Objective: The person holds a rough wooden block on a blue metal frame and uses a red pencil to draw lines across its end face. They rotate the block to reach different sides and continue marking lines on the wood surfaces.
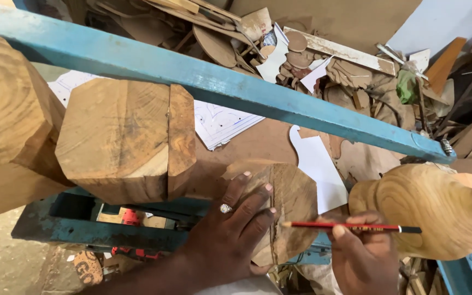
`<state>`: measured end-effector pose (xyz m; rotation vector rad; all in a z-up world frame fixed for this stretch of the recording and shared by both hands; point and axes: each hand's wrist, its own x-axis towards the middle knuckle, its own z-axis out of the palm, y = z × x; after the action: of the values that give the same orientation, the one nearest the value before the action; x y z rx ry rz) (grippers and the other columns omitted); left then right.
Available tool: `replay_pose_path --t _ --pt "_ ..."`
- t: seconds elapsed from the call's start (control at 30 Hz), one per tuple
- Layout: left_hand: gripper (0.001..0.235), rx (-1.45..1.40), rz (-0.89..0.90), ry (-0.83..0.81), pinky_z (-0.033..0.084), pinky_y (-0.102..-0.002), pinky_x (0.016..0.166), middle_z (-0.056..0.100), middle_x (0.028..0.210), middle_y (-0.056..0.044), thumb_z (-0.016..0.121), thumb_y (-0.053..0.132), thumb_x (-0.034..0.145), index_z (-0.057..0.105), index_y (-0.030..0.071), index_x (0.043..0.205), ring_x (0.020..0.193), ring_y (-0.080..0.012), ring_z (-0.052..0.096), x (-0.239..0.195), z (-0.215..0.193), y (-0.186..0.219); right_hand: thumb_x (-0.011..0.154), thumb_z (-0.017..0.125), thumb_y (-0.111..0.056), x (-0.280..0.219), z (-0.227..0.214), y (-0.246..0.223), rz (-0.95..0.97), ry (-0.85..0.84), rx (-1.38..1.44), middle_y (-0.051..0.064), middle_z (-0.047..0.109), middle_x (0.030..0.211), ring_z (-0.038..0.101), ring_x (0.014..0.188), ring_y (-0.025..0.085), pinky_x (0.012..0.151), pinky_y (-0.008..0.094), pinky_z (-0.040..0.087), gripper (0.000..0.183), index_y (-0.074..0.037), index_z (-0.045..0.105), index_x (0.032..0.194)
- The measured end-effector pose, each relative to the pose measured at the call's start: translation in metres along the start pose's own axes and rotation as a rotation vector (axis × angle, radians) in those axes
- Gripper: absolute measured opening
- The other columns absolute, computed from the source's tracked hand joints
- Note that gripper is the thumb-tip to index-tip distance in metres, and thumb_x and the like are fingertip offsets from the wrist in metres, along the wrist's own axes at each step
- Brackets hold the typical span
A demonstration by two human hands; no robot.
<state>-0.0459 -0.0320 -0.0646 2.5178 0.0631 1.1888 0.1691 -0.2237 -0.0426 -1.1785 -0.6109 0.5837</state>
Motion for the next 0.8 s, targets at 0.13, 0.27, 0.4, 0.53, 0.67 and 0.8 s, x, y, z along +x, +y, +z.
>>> replay_pose_path --t 0.13,0.27,0.4,0.53,0.67,0.8 --pt "0.083 -0.014 0.010 -0.005 0.037 -0.062 0.117 0.048 0.149 -0.024 0.089 0.049 0.068 0.062 0.000 0.130 0.143 -0.0530 0.036 0.002 -0.001 0.001 0.094 0.055 0.011 0.014 0.018 -0.006 0.014 0.059 -0.008 0.026 0.068 0.109 0.068 0.105 0.029 0.101 0.045 0.052 0.020 -0.001 0.048 0.108" --pt "0.081 0.024 0.012 0.006 0.036 -0.062 0.116 0.048 0.149 -0.024 0.088 0.051 0.072 0.062 0.001 0.130 0.143 -0.0527 0.036 0.001 -0.001 0.000 0.094 0.056 0.010 0.008 0.000 -0.002 0.027 0.069 -0.087 0.028 0.070 0.107 0.068 0.101 0.029 0.095 0.042 0.050 0.020 -0.001 0.048 0.109" --pt "0.072 0.118 0.029 0.002 0.036 -0.060 0.124 0.048 0.154 -0.021 0.086 0.045 0.078 0.062 0.005 0.133 0.148 -0.0473 0.037 -0.004 0.004 -0.002 0.091 0.058 0.010 -0.002 -0.036 0.018 0.092 0.030 0.041 0.028 0.070 0.107 0.072 0.102 0.036 0.092 0.055 0.058 0.026 -0.004 0.048 0.110" --pt "0.077 -0.042 0.010 -0.018 0.035 -0.062 0.116 0.048 0.149 -0.026 0.084 0.048 0.074 0.062 -0.001 0.129 0.143 -0.0553 0.036 0.003 -0.001 0.002 0.093 0.058 0.008 0.013 0.005 0.001 -0.016 -0.013 -0.028 0.027 0.069 0.104 0.070 0.103 0.032 0.101 0.049 0.056 0.017 0.000 0.048 0.105" --pt "0.078 -0.033 0.022 -0.020 0.033 -0.065 0.116 0.047 0.147 -0.026 0.086 0.050 0.075 0.061 -0.001 0.129 0.142 -0.0529 0.035 0.002 -0.003 0.002 0.096 0.056 0.007 0.013 0.004 -0.003 0.026 0.055 -0.084 0.029 0.070 0.107 0.067 0.102 0.029 0.097 0.044 0.047 0.018 -0.001 0.047 0.109" --pt "0.074 0.044 0.032 -0.012 0.035 -0.062 0.121 0.047 0.152 -0.023 0.087 0.047 0.080 0.061 0.003 0.133 0.148 -0.0493 0.034 -0.004 0.003 -0.001 0.083 0.060 0.009 0.002 -0.028 0.016 0.064 0.034 0.002 0.028 0.067 0.096 0.074 0.099 0.034 0.095 0.052 0.060 0.026 -0.005 0.047 0.102"
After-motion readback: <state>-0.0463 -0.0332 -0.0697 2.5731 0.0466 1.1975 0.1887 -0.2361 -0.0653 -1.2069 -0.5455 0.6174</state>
